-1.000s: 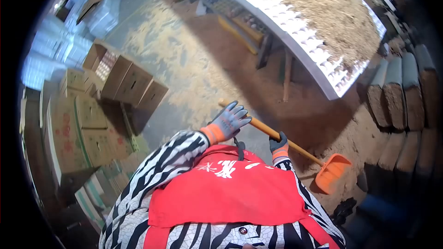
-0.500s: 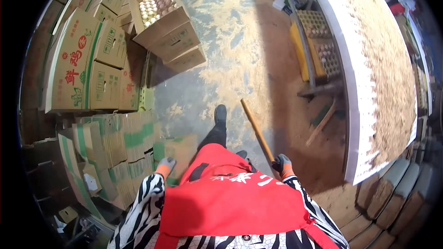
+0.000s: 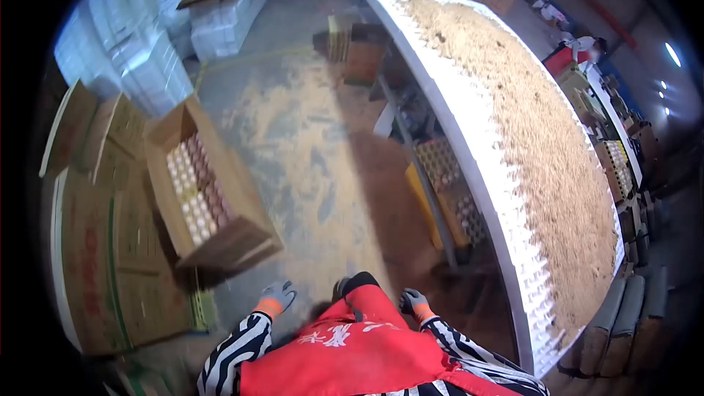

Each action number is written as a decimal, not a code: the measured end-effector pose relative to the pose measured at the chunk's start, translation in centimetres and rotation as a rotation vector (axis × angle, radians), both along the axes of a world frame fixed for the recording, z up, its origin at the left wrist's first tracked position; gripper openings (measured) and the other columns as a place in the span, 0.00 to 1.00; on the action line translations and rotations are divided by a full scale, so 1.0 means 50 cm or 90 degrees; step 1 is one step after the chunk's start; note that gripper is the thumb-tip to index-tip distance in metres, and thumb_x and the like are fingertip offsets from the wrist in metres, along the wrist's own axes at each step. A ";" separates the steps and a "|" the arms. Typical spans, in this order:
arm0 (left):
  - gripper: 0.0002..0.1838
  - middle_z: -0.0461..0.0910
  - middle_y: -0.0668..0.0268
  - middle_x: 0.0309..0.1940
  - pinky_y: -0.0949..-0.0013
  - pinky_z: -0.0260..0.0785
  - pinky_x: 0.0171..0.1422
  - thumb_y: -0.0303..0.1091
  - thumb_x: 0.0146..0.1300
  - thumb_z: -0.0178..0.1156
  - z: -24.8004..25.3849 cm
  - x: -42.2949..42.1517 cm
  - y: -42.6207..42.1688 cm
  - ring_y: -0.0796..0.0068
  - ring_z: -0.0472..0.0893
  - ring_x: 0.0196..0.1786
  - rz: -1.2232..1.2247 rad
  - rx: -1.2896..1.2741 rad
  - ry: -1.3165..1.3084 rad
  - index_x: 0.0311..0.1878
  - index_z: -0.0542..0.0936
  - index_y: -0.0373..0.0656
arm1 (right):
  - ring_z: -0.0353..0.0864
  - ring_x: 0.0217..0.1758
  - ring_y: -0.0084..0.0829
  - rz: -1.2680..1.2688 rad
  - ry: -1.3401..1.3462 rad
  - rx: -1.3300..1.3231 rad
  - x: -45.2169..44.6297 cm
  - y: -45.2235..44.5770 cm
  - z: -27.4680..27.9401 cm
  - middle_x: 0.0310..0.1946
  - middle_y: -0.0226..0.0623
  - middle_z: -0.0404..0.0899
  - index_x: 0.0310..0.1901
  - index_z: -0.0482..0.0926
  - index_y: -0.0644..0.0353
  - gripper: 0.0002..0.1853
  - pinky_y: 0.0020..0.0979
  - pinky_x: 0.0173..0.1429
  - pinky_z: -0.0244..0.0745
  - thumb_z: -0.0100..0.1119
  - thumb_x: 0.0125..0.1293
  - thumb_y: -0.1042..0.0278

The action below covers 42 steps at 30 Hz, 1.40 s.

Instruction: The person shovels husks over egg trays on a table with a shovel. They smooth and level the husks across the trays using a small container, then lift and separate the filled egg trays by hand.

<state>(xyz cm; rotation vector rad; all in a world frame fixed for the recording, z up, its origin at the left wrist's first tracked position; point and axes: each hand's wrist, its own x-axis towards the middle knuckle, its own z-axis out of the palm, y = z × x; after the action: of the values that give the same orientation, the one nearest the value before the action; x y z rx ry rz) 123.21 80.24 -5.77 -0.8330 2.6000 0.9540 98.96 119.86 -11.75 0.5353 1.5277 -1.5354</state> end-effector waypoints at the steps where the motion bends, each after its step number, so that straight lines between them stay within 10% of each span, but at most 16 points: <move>1: 0.27 0.77 0.55 0.53 0.57 0.65 0.62 0.51 0.58 0.56 0.014 -0.085 -0.040 0.52 0.75 0.56 0.004 0.018 0.016 0.57 0.75 0.45 | 0.63 0.17 0.24 -0.009 -0.017 -0.021 -0.048 -0.020 -0.040 0.15 0.25 0.62 0.31 0.72 0.50 0.05 0.29 0.21 0.57 0.54 0.66 0.68; 5: 0.26 0.77 0.54 0.53 0.58 0.68 0.58 0.50 0.58 0.57 0.058 -0.366 -0.163 0.52 0.76 0.54 0.006 0.073 0.082 0.55 0.76 0.43 | 0.72 0.19 0.31 0.086 0.044 0.183 -0.254 -0.137 -0.083 0.19 0.29 0.72 0.29 0.76 0.51 0.09 0.34 0.24 0.66 0.53 0.66 0.61; 7: 0.22 0.80 0.55 0.46 0.58 0.71 0.53 0.48 0.57 0.59 0.029 -0.454 -0.207 0.52 0.79 0.49 0.024 0.076 0.130 0.50 0.79 0.43 | 0.74 0.20 0.30 0.499 0.350 0.265 -0.404 -0.184 -0.111 0.21 0.31 0.76 0.33 0.79 0.55 0.10 0.35 0.24 0.68 0.55 0.64 0.59; 12: 0.22 0.78 0.55 0.49 0.54 0.70 0.55 0.51 0.57 0.56 -0.090 -0.577 -0.387 0.49 0.76 0.51 0.021 0.062 -0.077 0.52 0.78 0.51 | 0.80 0.46 0.36 0.444 0.281 0.310 -0.770 -0.449 -0.160 0.38 0.40 0.83 0.42 0.82 0.57 0.15 0.34 0.50 0.72 0.57 0.62 0.55; 14: 0.21 0.78 0.55 0.50 0.55 0.68 0.57 0.50 0.58 0.55 -0.068 -0.651 -0.454 0.50 0.75 0.53 0.063 0.078 -0.124 0.52 0.78 0.51 | 0.80 0.45 0.33 0.416 0.520 0.304 -0.898 -0.584 -0.104 0.40 0.40 0.83 0.47 0.79 0.61 0.18 0.32 0.51 0.72 0.58 0.63 0.57; 19: 0.24 0.77 0.57 0.52 0.56 0.67 0.60 0.51 0.59 0.53 -0.212 -0.838 -0.647 0.53 0.76 0.55 0.075 0.101 -0.283 0.55 0.77 0.50 | 0.77 0.37 0.21 0.243 0.398 0.061 -1.154 -0.891 -0.121 0.39 0.31 0.81 0.53 0.76 0.58 0.17 0.24 0.40 0.72 0.60 0.64 0.62; 22: 0.17 0.82 0.58 0.35 0.56 0.71 0.46 0.51 0.59 0.52 -0.377 -0.983 -0.705 0.55 0.80 0.35 0.202 -0.057 -0.227 0.33 0.83 0.50 | 0.76 0.37 0.19 0.207 0.444 0.069 -1.232 -1.005 -0.193 0.39 0.30 0.80 0.55 0.74 0.59 0.19 0.23 0.40 0.73 0.61 0.64 0.63; 23: 0.18 0.81 0.60 0.28 0.58 0.71 0.40 0.52 0.59 0.53 -0.393 -1.040 -0.755 0.57 0.78 0.30 0.101 0.024 0.036 0.28 0.83 0.50 | 0.76 0.38 0.19 0.220 0.396 0.126 -1.259 -1.037 -0.190 0.41 0.31 0.80 0.55 0.74 0.60 0.20 0.24 0.41 0.74 0.62 0.63 0.64; 26: 0.18 0.80 0.54 0.40 0.53 0.71 0.47 0.49 0.62 0.50 -0.556 -1.241 -0.857 0.50 0.80 0.42 0.016 0.092 -0.062 0.38 0.81 0.45 | 0.80 0.46 0.28 0.063 0.316 0.143 -1.328 -1.080 -0.385 0.44 0.41 0.82 0.51 0.77 0.64 0.20 0.29 0.53 0.73 0.64 0.59 0.63; 27: 0.16 0.81 0.52 0.33 0.55 0.72 0.44 0.46 0.63 0.51 -0.424 -1.373 -0.895 0.48 0.80 0.39 0.014 0.068 0.012 0.38 0.81 0.44 | 0.77 0.31 0.23 0.070 0.320 0.218 -1.351 -1.052 -0.567 0.39 0.34 0.81 0.51 0.77 0.59 0.18 0.24 0.31 0.75 0.65 0.60 0.66; 30: 0.18 0.78 0.51 0.46 0.58 0.72 0.48 0.42 0.65 0.51 -0.610 -1.523 -0.917 0.51 0.78 0.46 0.332 0.101 -0.160 0.51 0.76 0.40 | 0.75 0.49 0.34 0.335 0.488 0.439 -1.424 -0.934 -0.982 0.54 0.36 0.75 0.60 0.70 0.61 0.36 0.37 0.51 0.73 0.45 0.65 0.36; 32: 0.18 0.76 0.53 0.49 0.61 0.70 0.50 0.39 0.67 0.49 -0.677 -1.553 -0.870 0.56 0.77 0.48 0.434 0.335 -0.054 0.54 0.74 0.39 | 0.71 0.54 0.36 0.317 0.387 0.604 -1.507 -1.057 -0.865 0.57 0.40 0.70 0.62 0.66 0.62 0.39 0.37 0.54 0.70 0.49 0.62 0.35; 39: 0.20 0.74 0.61 0.55 0.71 0.67 0.54 0.35 0.71 0.48 -0.661 -1.649 -0.859 0.69 0.76 0.53 0.489 0.781 0.014 0.63 0.68 0.37 | 0.56 0.69 0.42 0.200 0.338 1.029 -1.705 -1.301 -1.065 0.68 0.53 0.55 0.70 0.50 0.64 0.55 0.37 0.66 0.62 0.61 0.51 0.31; 42: 0.21 0.78 0.62 0.50 0.74 0.67 0.52 0.37 0.70 0.50 -0.661 -1.685 -0.896 0.70 0.77 0.52 0.513 0.704 0.058 0.62 0.69 0.38 | 0.56 0.69 0.47 -0.053 0.236 0.535 -1.732 -1.289 -1.125 0.70 0.52 0.51 0.71 0.45 0.65 0.61 0.39 0.65 0.62 0.66 0.47 0.34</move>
<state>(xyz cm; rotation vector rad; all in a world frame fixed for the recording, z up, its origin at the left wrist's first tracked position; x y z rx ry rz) 38.98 35.42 -38.83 -1.4203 1.2617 2.2897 12.38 55.39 -68.02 0.8108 2.4739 -1.0235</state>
